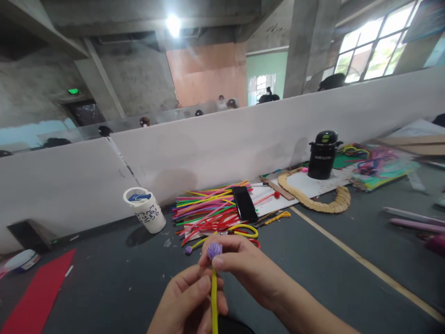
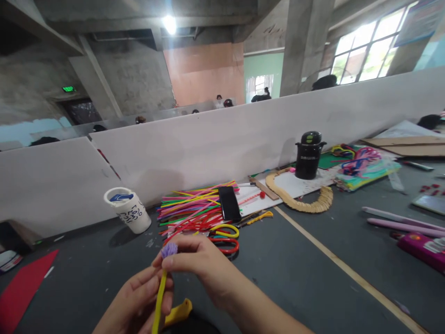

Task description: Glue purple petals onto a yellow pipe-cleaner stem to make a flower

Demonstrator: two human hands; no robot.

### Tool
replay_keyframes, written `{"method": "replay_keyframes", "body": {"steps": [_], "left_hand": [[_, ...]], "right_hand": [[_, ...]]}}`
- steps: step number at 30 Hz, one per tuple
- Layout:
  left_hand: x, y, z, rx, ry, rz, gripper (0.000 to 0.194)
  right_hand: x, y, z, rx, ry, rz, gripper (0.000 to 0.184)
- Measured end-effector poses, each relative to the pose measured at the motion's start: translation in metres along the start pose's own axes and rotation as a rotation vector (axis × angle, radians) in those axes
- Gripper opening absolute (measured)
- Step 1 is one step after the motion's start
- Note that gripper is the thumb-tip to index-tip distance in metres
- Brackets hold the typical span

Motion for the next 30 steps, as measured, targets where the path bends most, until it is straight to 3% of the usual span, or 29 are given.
{"method": "replay_keyframes", "body": {"steps": [4, 10, 15, 22, 30], "left_hand": [[-0.001, -0.002, -0.005, 0.002, -0.048, 0.069, 0.023], [-0.001, -0.002, -0.006, 0.015, -0.110, 0.226, 0.023], [0.002, 0.003, -0.001, -0.031, -0.064, 0.230, 0.020], [-0.003, -0.008, -0.006, 0.015, 0.027, 0.121, 0.026], [-0.001, -0.003, -0.001, 0.123, 0.246, -0.126, 0.040]], "right_hand": [[0.000, 0.004, -0.002, 0.017, 0.015, 0.072, 0.020], [-0.005, -0.003, -0.001, 0.016, -0.057, 0.250, 0.063], [-0.006, -0.008, -0.002, -0.039, 0.023, 0.254, 0.018], [-0.009, 0.000, -0.006, 0.019, 0.072, 0.096, 0.019], [-0.009, -0.002, -0.004, 0.049, 0.011, 0.064, 0.026]]}}
Point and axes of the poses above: each hand's wrist, its own z-axis away from the middle knuckle, its own x-axis out of the palm, y = z × x, the point moved 3 cm from there along -z, towards the middle knuckle, and after that the axes turned 4 degrees about -z, right-handed, at the moved point
